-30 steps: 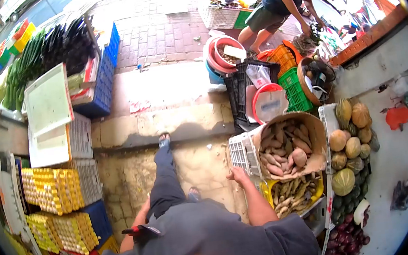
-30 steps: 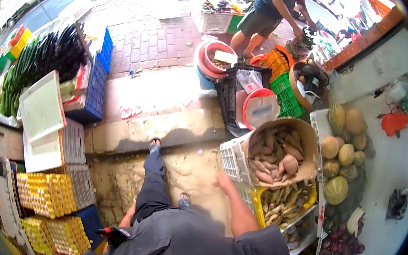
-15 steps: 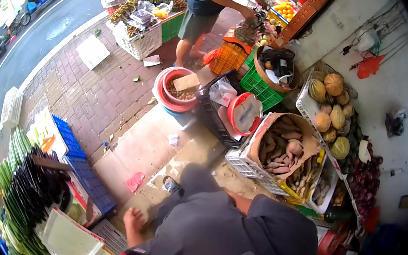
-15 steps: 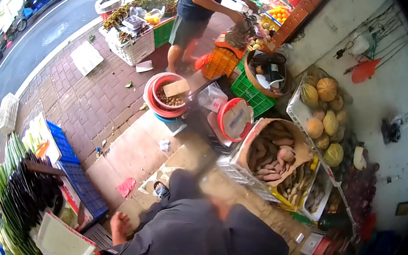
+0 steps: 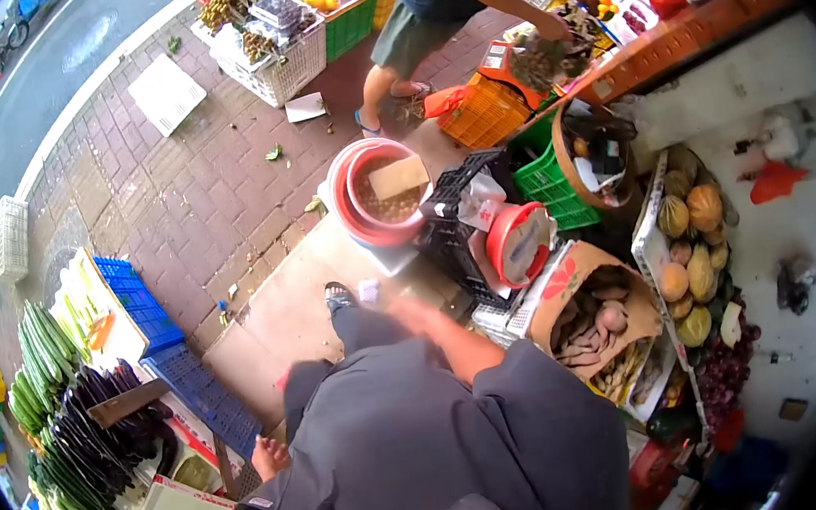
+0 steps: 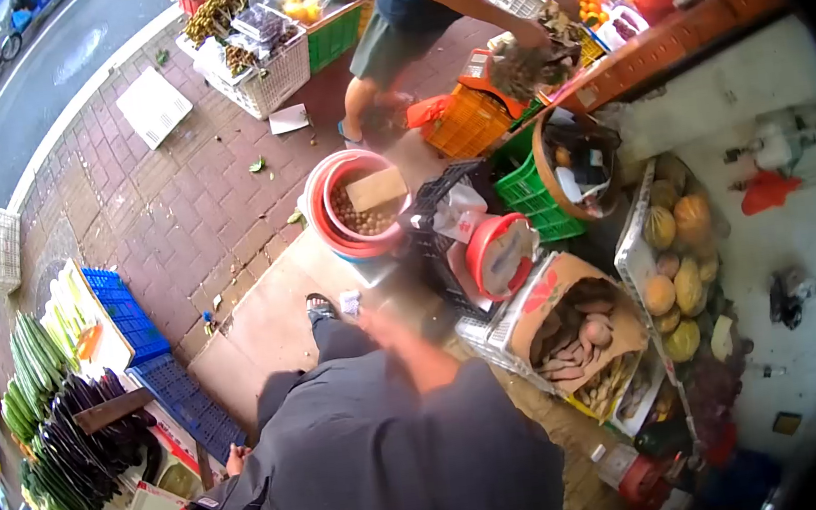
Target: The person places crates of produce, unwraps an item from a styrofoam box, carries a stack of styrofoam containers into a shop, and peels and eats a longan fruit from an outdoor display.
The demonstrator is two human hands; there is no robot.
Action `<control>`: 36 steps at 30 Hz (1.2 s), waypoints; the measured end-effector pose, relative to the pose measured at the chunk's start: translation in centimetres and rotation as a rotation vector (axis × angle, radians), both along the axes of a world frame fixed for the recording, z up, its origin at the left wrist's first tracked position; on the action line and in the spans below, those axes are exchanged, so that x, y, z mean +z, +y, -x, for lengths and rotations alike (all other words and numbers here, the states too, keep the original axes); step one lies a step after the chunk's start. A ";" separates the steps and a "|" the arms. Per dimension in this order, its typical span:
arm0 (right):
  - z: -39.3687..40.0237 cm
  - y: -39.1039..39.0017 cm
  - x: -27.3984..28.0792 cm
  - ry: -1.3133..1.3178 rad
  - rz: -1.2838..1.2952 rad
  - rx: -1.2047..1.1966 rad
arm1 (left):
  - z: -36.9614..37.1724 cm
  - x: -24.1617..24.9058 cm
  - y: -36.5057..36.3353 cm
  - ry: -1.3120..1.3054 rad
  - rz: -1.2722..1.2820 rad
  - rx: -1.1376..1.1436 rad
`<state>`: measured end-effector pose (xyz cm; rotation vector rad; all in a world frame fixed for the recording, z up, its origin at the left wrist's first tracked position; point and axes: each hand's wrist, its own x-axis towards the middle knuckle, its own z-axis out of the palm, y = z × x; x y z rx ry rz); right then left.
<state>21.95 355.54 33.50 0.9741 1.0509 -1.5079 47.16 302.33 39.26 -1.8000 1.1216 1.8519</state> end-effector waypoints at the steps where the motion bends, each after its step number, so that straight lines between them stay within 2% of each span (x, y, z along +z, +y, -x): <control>1: 4.4 -0.5 0.8 0.029 0.022 -0.090 | 1.0 0.5 0.9 0.008 0.041 -0.107; 3: 12.5 -2.0 3.8 0.250 0.043 -0.308 | -0.9 -5.7 0.2 -0.092 0.148 -0.010; 4: 17.1 -3.5 6.5 0.314 -0.045 -0.393 | 0.5 -5.2 0.6 -0.129 0.156 -0.006; 5: 20.8 -4.6 10.2 0.498 -0.083 -0.371 | 2.4 -4.8 0.6 -0.141 0.128 -0.019; 6: 24.3 -5.3 8.9 0.613 -0.123 -0.361 | 5.2 -3.1 0.9 -0.149 0.086 -0.056; 7: 27.8 -5.4 8.7 0.765 -0.237 -0.157 | 8.5 -1.2 1.0 -0.134 0.042 -0.088; 8: 30.1 -6.1 8.7 0.825 -0.399 -0.124 | 11.4 0.1 0.4 -0.091 -0.005 -0.102; 9: 31.9 -6.0 8.9 0.889 -0.379 -0.020 | 14.2 0.7 -0.5 -0.016 -0.066 -0.088; 11: 34.0 -5.9 4.3 0.948 -0.452 0.070 | 18.5 -1.4 -3.7 0.223 -0.260 0.064; 12: 35.0 -5.8 1.8 0.976 -0.490 0.115 | 20.3 -2.1 -5.2 0.186 -0.211 0.075; 14: 35.3 -8.8 7.4 0.643 -0.486 0.103 | 28.1 -2.7 -7.6 0.146 -0.070 0.093; 15: 35.1 -8.8 5.3 0.514 -0.477 0.061 | 31.1 -1.2 -8.4 0.107 0.018 0.095; 16: 35.5 -9.8 5.6 0.509 -0.529 0.200 | 34.3 -0.9 -9.7 0.144 0.041 0.089; 17: 34.9 -7.4 -1.9 0.654 -0.560 0.439 | 38.0 -0.9 -10.9 0.189 0.067 0.087; 21: 34.9 -13.1 1.5 0.434 -0.630 0.421 | 48.2 0.6 -14.4 0.249 0.113 0.042; 22: 35.7 -14.1 1.4 0.431 -0.631 0.465 | 51.1 2.5 -14.4 0.222 0.119 0.047; 25: 40.0 -16.7 -0.5 0.483 -0.619 0.626 | 56.8 2.7 -15.3 0.221 0.138 0.047; 27: 44.5 -18.2 -2.5 0.511 -0.605 0.692 | 59.1 0.0 -15.8 0.208 0.109 0.047; 28: 46.9 -19.0 -3.7 0.523 -0.596 0.715 | 59.3 -3.0 -16.3 0.208 0.078 0.027; 29: 49.7 -19.7 -5.3 0.532 -0.587 0.732 | 61.5 -3.2 -16.4 0.205 0.047 0.005; 30: 52.8 -20.7 -6.6 0.547 -0.575 0.741 | 63.8 -3.2 -15.6 0.025 0.115 -0.137; 32: 59.3 -22.3 -9.7 0.575 -0.540 0.728 | 65.0 -8.9 -15.9 -0.156 0.021 -0.373; 35: 70.4 -24.9 -10.5 0.412 -0.468 0.480 | 67.0 -12.3 -16.8 -0.110 0.012 -0.376; 36: 74.5 -26.7 -7.4 0.292 -0.490 0.376 | 68.2 -13.2 -17.5 -0.093 0.006 -0.348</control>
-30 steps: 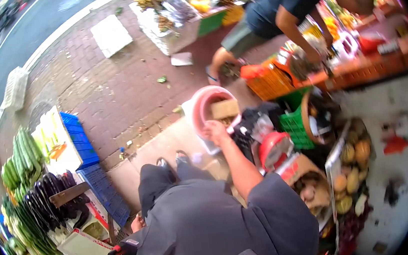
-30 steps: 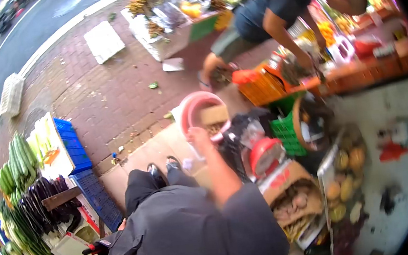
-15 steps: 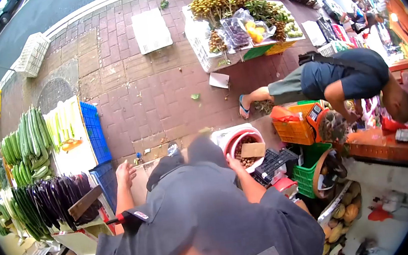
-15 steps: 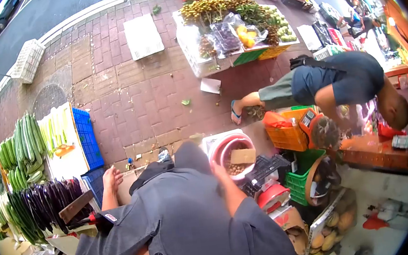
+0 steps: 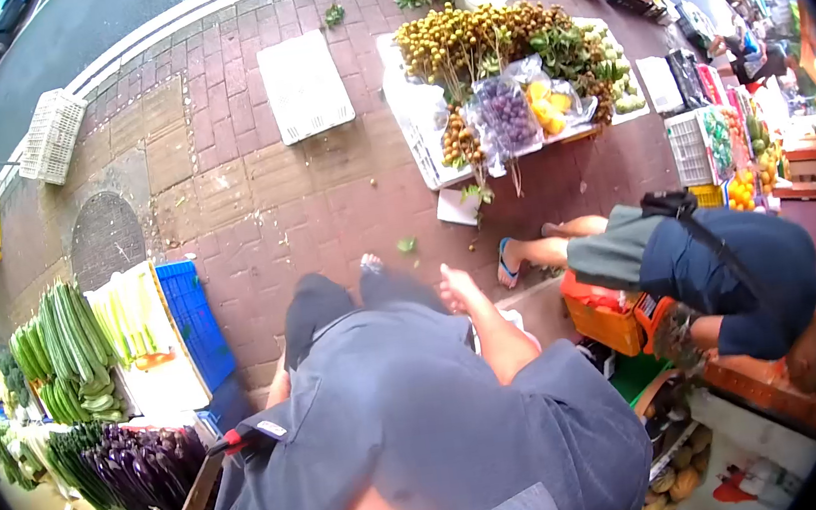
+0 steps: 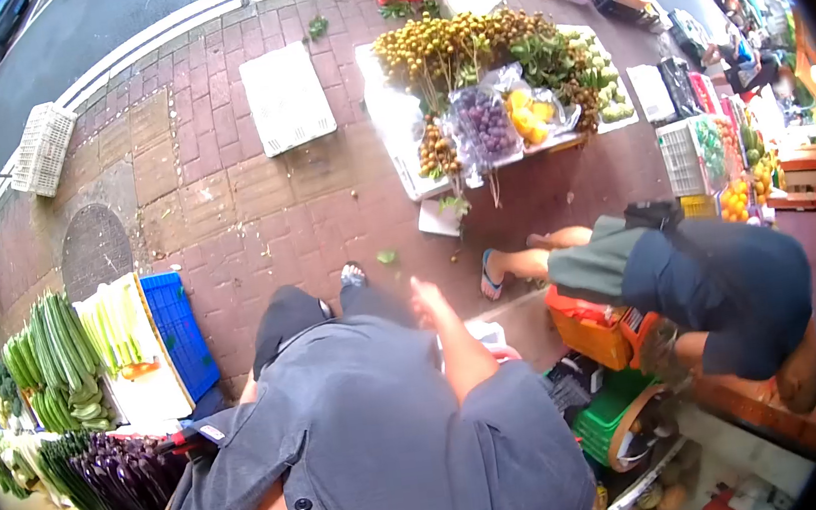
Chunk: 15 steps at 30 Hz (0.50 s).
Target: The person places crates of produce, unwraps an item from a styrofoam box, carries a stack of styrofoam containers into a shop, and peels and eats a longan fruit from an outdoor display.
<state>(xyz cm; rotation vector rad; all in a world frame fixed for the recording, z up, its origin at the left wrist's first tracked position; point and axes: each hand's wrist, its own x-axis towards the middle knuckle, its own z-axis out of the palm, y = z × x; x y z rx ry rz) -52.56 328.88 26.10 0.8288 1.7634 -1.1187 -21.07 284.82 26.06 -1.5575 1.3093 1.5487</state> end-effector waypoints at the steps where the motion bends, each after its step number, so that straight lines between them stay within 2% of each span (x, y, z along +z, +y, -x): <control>1: 4.1 -1.9 3.4 -0.077 -0.029 -0.139 | 2.1 0.0 -0.9 0.015 -0.009 0.029; 2: 8.9 -3.2 5.2 0.104 -0.017 -0.071 | 4.5 -0.4 -1.8 0.030 -0.024 0.057; 4: 17.6 -4.8 5.2 0.395 0.072 -0.063 | 10.3 -1.5 -3.8 0.089 -0.061 0.115; 5: 21.1 -5.4 4.3 0.503 0.147 -0.129 | 14.0 -2.7 -4.9 0.138 -0.082 0.143; 6: 24.4 -6.2 5.1 0.549 0.010 0.056 | 17.4 -4.4 -6.4 0.222 -0.129 0.199; 7: 27.3 -7.0 5.3 0.580 0.027 0.012 | 23.3 2.7 -6.6 0.062 -0.037 0.142; 8: 29.5 -8.1 6.0 0.666 -0.014 0.007 | 27.0 4.6 -7.3 0.138 -0.096 0.254; 9: 31.4 -9.6 6.2 0.571 0.107 -0.222 | 30.6 5.9 -8.6 0.209 -0.063 0.261; 12: 34.8 -11.4 3.9 0.427 0.110 -0.427 | 36.9 3.6 -16.0 0.223 -0.006 0.322; 15: 36.6 -12.7 1.6 0.393 0.094 -0.369 | 43.4 6.1 -21.4 0.266 0.147 0.310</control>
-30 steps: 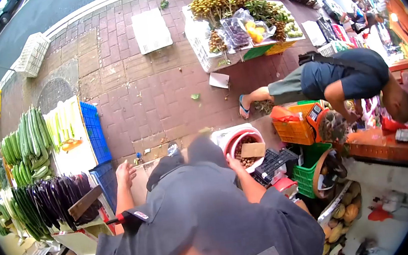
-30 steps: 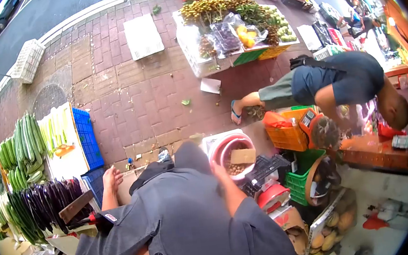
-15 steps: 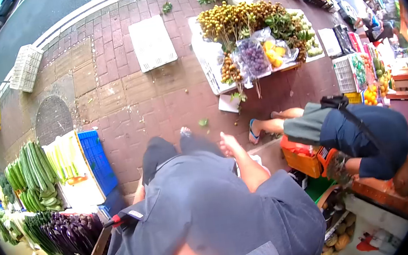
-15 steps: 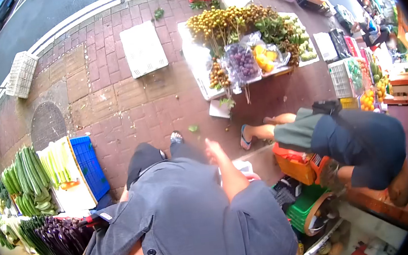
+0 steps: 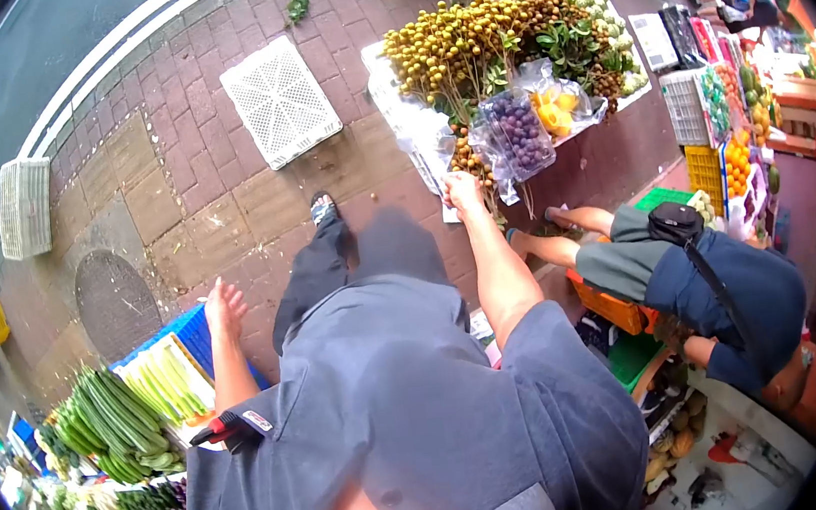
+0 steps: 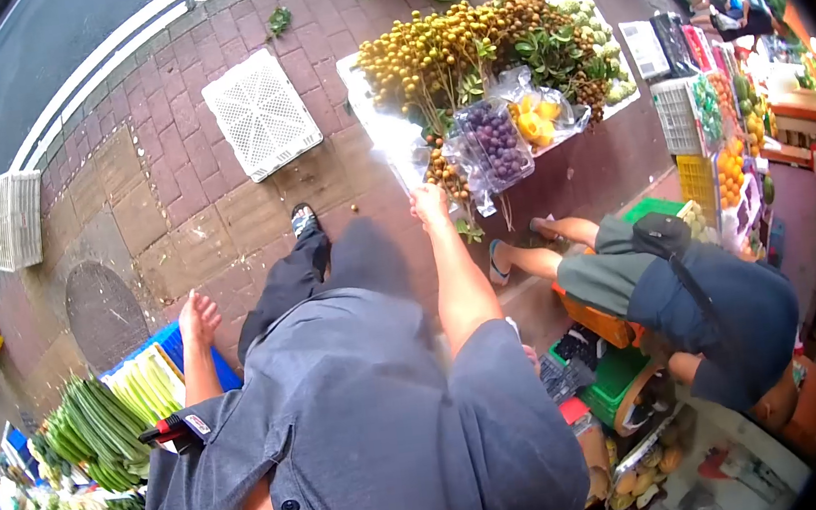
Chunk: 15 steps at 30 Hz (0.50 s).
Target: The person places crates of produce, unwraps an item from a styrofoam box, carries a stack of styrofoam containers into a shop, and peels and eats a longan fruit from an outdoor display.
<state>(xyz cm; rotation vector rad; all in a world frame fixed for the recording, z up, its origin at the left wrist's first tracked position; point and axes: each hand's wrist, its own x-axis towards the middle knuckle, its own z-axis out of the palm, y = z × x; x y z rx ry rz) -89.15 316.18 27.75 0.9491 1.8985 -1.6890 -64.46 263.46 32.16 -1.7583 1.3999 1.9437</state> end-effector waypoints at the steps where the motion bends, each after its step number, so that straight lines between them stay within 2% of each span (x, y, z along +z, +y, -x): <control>1: 0.5 -0.7 -0.2 -0.018 -0.027 -0.013 | 1.4 0.2 -1.9 -0.011 -0.006 -0.011; 5: 3.2 -2.6 -1.3 -0.085 -0.096 0.013 | 6.3 1.6 -4.8 -0.008 0.033 -0.069; 7: 4.8 -2.5 -1.9 -0.091 -0.198 0.104 | 6.7 0.6 -4.8 -0.049 0.016 -0.075; 10: 8.0 -0.9 -2.3 -0.198 -0.218 0.151 | 7.5 -0.1 -2.9 -0.157 0.010 -0.105; 11: 8.8 -0.4 -3.2 -0.140 -0.190 0.065 | 7.2 -0.9 -2.5 -0.190 -0.004 -0.157; 12: 9.0 1.1 -6.4 -0.143 -0.148 0.017 | 7.3 -1.5 -2.4 -0.220 -0.016 -0.204; 14: 10.2 2.2 -7.7 -0.067 0.003 -0.154 | 9.7 0.0 -0.9 -0.286 0.129 -0.491; 15: 10.9 2.8 -8.5 -0.126 -0.006 -0.120 | 11.6 0.7 -0.1 -0.361 0.177 -0.518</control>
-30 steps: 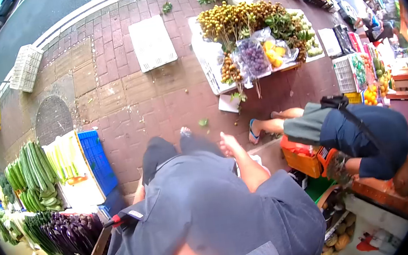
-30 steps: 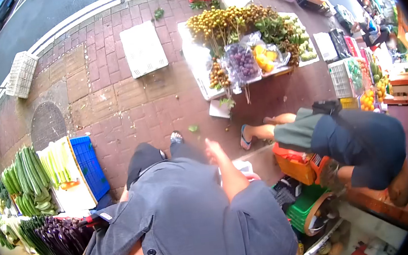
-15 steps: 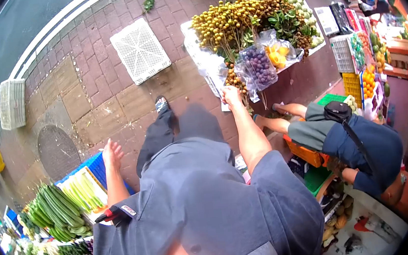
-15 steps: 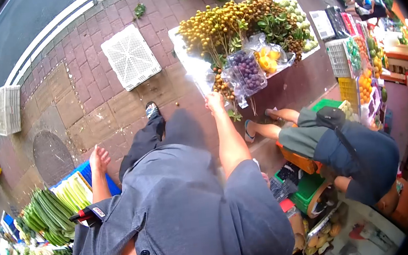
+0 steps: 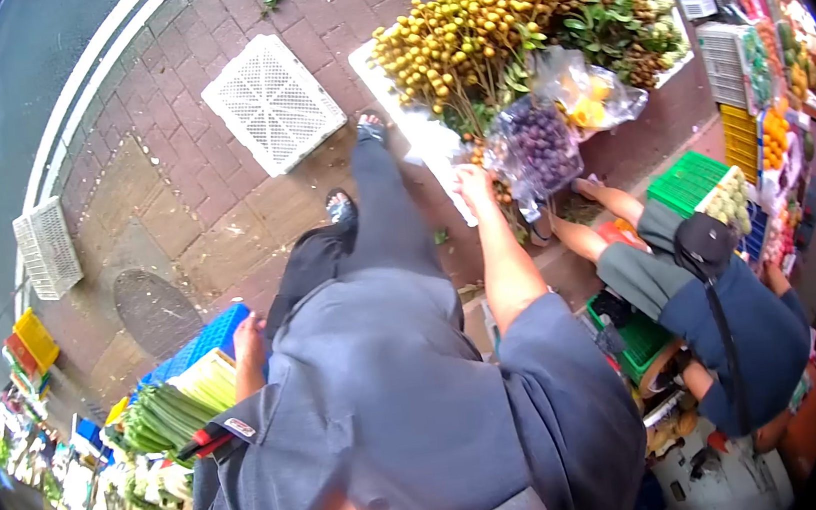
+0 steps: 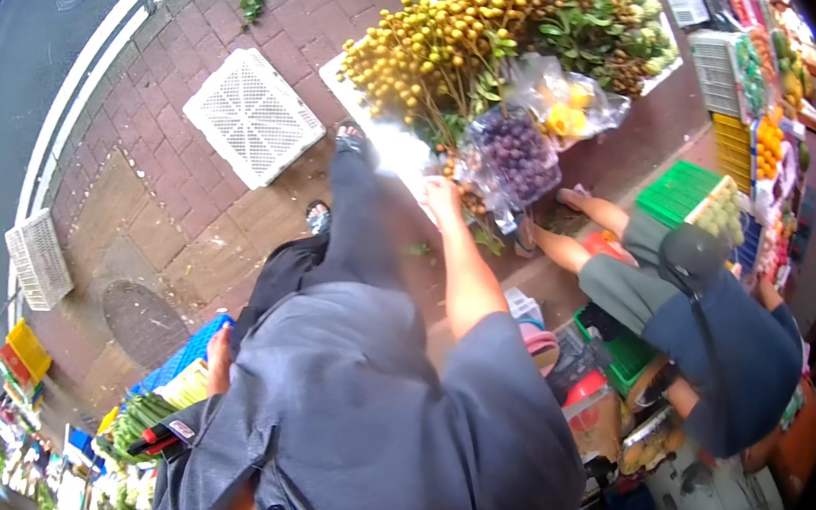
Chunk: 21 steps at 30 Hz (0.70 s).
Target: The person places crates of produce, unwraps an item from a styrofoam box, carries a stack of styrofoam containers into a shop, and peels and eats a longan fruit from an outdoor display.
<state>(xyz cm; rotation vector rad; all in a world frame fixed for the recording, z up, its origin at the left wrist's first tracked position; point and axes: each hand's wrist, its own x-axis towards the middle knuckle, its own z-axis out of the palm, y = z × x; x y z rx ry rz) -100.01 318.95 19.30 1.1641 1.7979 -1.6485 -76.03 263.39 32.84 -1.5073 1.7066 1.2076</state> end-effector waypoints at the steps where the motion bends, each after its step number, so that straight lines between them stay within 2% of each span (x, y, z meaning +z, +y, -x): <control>1: 0.3 0.7 -1.0 -0.064 -0.006 0.028 | 3.7 2.0 2.0 -0.111 0.031 0.049; 3: 0.4 1.3 -1.4 -0.143 -0.001 -0.013 | 8.5 3.5 2.5 -0.104 -0.044 -0.080; 5: 0.2 1.0 -1.9 -0.173 -0.038 -0.004 | 11.0 1.3 0.9 -0.002 -0.195 0.208; 7: 1.3 -0.1 -1.1 -0.342 0.035 -0.059 | 16.8 1.6 2.1 0.082 -0.059 0.233; 11: 2.7 -2.7 0.5 -0.336 0.077 0.016 | 23.7 0.6 2.1 0.149 -0.070 0.063; 13: 3.5 -3.5 1.1 -0.332 0.080 0.008 | 26.6 1.3 3.6 0.202 -0.128 0.078; 16: 4.6 -5.1 2.2 -0.304 0.060 0.024 | 27.9 0.6 3.9 0.239 -0.167 0.032; 19: 4.4 -6.6 1.2 -0.288 0.033 0.051 | 26.4 -2.1 2.2 0.211 -0.230 0.021; 21: 3.5 -7.8 -0.4 -0.228 0.017 0.067 | 23.6 -5.2 0.2 0.213 -0.182 -0.032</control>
